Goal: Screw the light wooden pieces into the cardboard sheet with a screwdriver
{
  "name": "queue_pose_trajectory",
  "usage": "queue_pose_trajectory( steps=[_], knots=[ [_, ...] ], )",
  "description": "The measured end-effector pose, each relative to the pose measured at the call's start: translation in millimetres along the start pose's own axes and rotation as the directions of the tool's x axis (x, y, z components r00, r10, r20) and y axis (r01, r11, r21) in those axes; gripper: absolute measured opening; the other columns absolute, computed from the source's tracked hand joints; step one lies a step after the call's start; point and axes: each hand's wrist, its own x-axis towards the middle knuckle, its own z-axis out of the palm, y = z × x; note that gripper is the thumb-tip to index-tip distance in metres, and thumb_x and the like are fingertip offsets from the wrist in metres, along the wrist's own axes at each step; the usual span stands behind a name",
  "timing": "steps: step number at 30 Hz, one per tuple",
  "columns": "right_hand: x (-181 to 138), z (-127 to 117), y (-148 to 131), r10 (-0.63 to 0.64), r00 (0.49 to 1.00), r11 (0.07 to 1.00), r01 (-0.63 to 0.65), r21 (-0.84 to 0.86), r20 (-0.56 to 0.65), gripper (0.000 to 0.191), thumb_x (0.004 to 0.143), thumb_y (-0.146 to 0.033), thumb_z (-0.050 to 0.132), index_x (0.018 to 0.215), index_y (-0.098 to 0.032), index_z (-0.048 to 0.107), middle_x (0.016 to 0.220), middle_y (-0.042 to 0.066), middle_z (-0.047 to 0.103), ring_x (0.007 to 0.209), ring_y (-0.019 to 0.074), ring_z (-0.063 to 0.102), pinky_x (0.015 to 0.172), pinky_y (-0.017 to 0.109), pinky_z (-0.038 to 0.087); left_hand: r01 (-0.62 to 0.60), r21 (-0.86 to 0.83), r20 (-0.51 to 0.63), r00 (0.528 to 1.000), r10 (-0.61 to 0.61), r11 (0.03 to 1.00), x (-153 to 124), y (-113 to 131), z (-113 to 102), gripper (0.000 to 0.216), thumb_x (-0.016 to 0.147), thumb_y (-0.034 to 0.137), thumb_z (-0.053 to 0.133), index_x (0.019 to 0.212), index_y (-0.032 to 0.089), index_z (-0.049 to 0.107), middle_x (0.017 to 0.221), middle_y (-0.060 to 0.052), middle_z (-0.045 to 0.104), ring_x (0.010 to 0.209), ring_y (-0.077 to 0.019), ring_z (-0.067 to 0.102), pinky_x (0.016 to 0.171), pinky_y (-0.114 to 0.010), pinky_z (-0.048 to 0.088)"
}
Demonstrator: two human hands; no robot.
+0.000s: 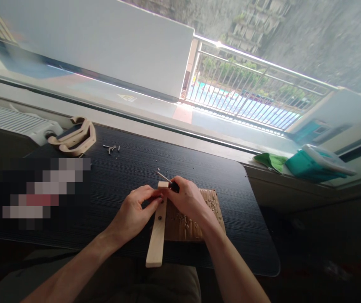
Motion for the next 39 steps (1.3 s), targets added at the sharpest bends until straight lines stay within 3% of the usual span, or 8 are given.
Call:
queue_pose_trajectory(
  steps=[10,17,22,34,39],
  knots=[
    [-2.4,-3.3,4.2,0.025,1.000,1.000,-0.025,-0.007,0.002,0.022,0.081,-0.041,0.059,0.072,-0.020,0.060,0.063,-0.002,0.057,0.058,0.0113,0.045,0.054,0.023,0.028,0.023,-0.019,0.024,0.999,-0.023,1.000,0.5,-0.6,4.7,0.016,0.084,0.025,0.054,0.087,0.019,0.069,0.083,-0.002,0.065,0.082,-0.0156,0.062,0.078,-0.027,0.048],
    [-1.0,-2.6,4.8,0.022,1.000,1.000,-0.022,-0.008,0.011,0.021,0.080,-0.040,0.059,0.072,-0.021,0.060,0.063,-0.002,0.058,0.060,0.0118,0.046,0.055,0.024,0.028,-0.197,0.255,0.032,0.980,0.196,0.947,3.9,-2.5,3.1,0.017,0.085,0.021,0.053,0.084,0.021,0.070,0.089,-0.003,0.068,0.086,-0.0182,0.061,0.084,-0.035,0.044],
    [-0.5,-2.1,4.8,0.009,1.000,1.000,-0.009,-0.025,0.004,0.020,0.080,-0.039,0.059,0.072,-0.020,0.061,0.063,-0.002,0.058,0.060,0.0119,0.046,0.054,0.023,0.028,-0.253,0.334,0.054,0.967,0.250,0.908,3.3,-2.0,2.2,0.018,0.087,0.022,0.052,0.086,0.020,0.070,0.090,-0.004,0.068,0.087,-0.0190,0.060,0.086,-0.037,0.043],
    [1.5,-1.0,1.0,-0.008,1.000,1.000,0.008,-0.021,0.019,0.016,0.079,-0.033,0.057,0.071,-0.020,0.060,0.061,-0.003,0.055,0.058,0.0112,0.042,0.054,0.023,0.028,-0.224,0.312,0.046,0.974,0.221,0.923,0.8,-3.5,3.0,0.017,0.086,0.021,0.053,0.088,0.019,0.071,0.093,-0.006,0.069,0.090,-0.0216,0.061,0.084,-0.037,0.046],
    [-2.0,-7.2,7.5,-0.047,0.998,0.996,0.044,0.083,0.037,0.018,0.079,-0.033,0.057,0.086,-0.019,0.065,0.073,-0.001,0.062,0.069,0.0130,0.053,0.061,0.023,0.037,-0.107,0.089,0.113,0.989,0.097,0.990,5.2,0.9,-1.9,0.017,0.085,0.020,0.053,0.087,0.021,0.070,0.093,-0.003,0.067,0.090,-0.0174,0.062,0.083,-0.029,0.047]
  ],
)
